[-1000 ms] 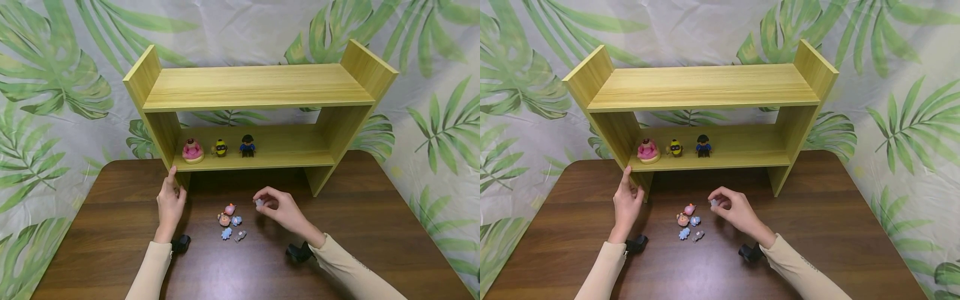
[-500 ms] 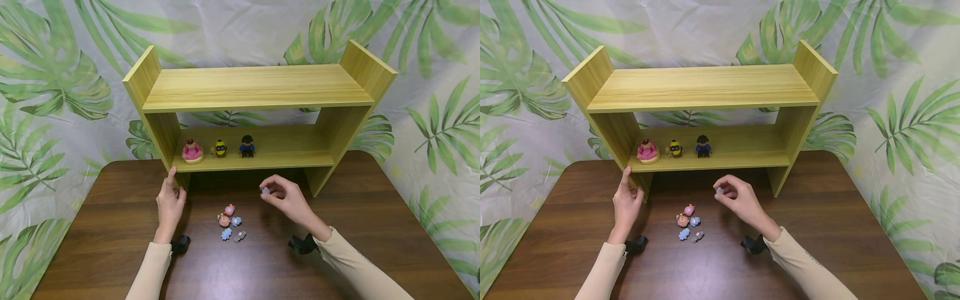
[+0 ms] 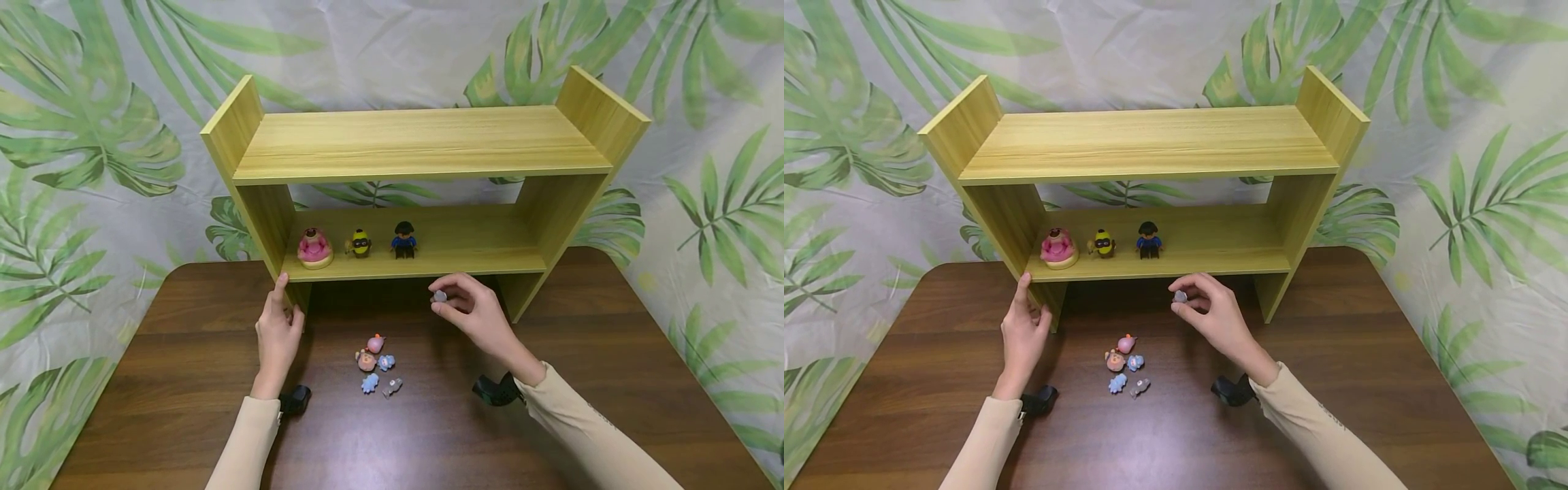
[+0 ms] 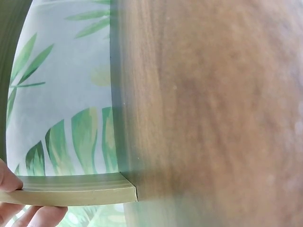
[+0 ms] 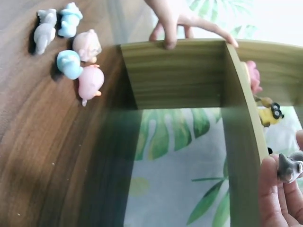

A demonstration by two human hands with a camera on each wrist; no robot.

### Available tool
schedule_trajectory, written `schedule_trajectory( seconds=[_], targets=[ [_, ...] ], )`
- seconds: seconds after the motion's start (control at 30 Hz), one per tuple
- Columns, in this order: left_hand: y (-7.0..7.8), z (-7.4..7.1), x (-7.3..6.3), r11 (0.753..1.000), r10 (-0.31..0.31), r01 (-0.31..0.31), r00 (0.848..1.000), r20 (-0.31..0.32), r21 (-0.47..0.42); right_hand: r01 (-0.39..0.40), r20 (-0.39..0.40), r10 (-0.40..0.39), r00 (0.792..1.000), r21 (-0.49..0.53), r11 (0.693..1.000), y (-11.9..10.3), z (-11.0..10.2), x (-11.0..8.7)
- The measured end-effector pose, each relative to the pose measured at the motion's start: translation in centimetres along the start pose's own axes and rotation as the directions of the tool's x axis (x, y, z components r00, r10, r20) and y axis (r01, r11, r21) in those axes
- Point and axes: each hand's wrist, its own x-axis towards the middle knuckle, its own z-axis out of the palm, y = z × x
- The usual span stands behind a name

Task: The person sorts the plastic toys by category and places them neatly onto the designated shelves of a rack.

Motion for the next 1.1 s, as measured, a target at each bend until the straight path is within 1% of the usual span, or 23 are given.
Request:
schedule_trajectory(
  seconds=[0.2,0.37,0.57,0.83,1.1],
  targets=[
    [0.0,0.1,0.0,1.000,0.008,-0.008,1.000,-0.003,0.001,0.079,-0.028,-0.078,0.997,0.061,0.995,0.5,-0.5,0.5],
    [0.1,0.0,0.0,1.000,0.007,-0.007,1.000,-0.005,0.002,0.119,-0.073,-0.114,0.991,0.066,0.991,0.3,-0.7,0.9],
    [0.1,0.0,0.1,1.000,0.003,-0.003,1.000,-0.005,-0.003,0.131,-0.105,-0.123,0.987,0.072,0.989,0.0,-1.1,1.2],
    [0.1,0.0,0.1,1.000,0.001,-0.001,1.000,-0.004,-0.002,0.106,-0.153,-0.097,0.983,0.050,0.993,0.1,-1.5,1.8],
    [0.1,0.0,0.1,1.000,-0.001,0.001,1.000,-0.004,-0.002,0.128,-0.174,-0.115,0.978,0.065,0.990,0.1,-2.0,2.7]
  ],
)
